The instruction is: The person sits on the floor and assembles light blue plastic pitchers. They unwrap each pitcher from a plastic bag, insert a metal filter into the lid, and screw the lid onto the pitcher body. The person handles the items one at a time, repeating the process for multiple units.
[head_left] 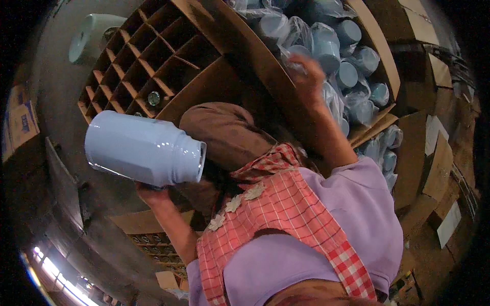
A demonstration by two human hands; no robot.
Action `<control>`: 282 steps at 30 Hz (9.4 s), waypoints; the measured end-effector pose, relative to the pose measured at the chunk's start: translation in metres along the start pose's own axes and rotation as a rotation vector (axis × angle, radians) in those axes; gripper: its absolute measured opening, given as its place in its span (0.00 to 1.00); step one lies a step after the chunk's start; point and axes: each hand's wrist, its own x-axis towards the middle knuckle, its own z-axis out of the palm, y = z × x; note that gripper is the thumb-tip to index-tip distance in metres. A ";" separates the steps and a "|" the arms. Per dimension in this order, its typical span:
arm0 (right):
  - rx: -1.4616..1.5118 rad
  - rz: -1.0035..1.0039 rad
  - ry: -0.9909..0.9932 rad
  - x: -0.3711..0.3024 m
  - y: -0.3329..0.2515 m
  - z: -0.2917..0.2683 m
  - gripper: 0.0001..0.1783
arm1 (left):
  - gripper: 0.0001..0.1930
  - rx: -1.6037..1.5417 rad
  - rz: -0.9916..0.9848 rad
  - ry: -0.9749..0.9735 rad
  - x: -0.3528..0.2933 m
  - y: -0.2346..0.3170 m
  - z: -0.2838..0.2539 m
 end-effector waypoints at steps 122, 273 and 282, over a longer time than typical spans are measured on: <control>0.454 -0.466 -1.125 0.047 -0.228 -0.029 0.15 | 0.14 0.801 0.545 -0.858 -0.128 0.010 -0.044; 0.973 0.284 -0.869 0.084 -0.279 0.059 0.27 | 0.32 0.120 1.021 -0.246 -0.090 0.021 -0.023; 1.051 0.051 -0.905 0.081 -0.282 0.136 0.23 | 0.34 0.139 0.991 -0.116 -0.038 0.044 -0.038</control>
